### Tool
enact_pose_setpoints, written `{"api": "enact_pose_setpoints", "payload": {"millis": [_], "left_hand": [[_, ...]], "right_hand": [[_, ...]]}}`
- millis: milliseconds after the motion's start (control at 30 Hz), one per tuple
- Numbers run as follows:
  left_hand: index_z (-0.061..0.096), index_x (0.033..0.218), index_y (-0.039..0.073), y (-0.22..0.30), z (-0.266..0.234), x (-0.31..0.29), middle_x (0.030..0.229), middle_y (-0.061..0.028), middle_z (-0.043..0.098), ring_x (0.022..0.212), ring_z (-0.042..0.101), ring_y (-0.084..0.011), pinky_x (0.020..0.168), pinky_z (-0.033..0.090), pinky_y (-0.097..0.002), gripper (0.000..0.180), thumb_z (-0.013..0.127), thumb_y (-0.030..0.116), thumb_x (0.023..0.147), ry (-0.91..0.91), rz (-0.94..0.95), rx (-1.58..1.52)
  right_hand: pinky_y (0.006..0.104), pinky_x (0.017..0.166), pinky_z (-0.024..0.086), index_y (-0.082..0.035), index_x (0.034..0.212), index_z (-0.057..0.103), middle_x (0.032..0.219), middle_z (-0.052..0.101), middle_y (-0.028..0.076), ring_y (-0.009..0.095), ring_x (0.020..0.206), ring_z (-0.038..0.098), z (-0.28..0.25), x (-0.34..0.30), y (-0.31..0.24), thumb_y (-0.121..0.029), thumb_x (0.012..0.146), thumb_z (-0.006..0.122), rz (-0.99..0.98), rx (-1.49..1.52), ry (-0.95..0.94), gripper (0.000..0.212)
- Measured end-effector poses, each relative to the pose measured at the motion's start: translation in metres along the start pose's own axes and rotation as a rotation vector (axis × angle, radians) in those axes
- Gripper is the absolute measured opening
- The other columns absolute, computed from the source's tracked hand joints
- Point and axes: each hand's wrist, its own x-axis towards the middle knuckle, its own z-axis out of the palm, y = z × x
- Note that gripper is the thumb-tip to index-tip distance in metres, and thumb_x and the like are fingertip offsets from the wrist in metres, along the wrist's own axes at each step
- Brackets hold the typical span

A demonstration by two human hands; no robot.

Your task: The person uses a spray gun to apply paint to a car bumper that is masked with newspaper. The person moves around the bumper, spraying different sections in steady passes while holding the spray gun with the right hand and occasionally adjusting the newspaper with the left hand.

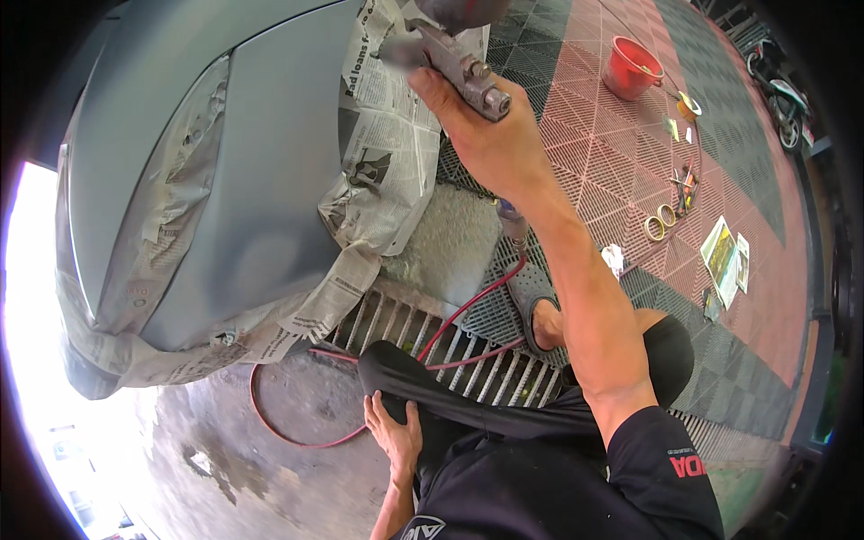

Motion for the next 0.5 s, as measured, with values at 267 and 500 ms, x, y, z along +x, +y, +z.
{"api": "enact_pose_setpoints", "payload": {"millis": [267,500], "left_hand": [[0.042,0.163,0.002,0.004,0.003,0.007,0.171,-0.0313,0.035,0.158,0.032,-0.0501,0.131,0.027,-0.0588,0.081,0.079,0.032,0.097,0.001,-0.021,0.003],[0.042,0.162,0.002,0.005,0.004,0.009,0.170,-0.0316,0.035,0.157,0.032,-0.0504,0.131,0.027,-0.0589,0.082,0.080,0.032,0.097,-0.005,-0.015,0.009]], "right_hand": [[0.0275,0.055,0.042,-0.004,0.093,0.071,0.066,0.055,-0.006,0.005,0.060,0.051,-0.004,0.031,-0.003,-0.052,0.108,0.073,-0.111,-0.007,0.102,0.050],[0.0252,0.096,0.051,-0.005,0.150,0.068,0.124,0.077,0.005,0.010,0.109,0.065,0.004,0.051,-0.002,-0.029,0.113,0.069,-0.141,0.145,0.024,0.044]]}}
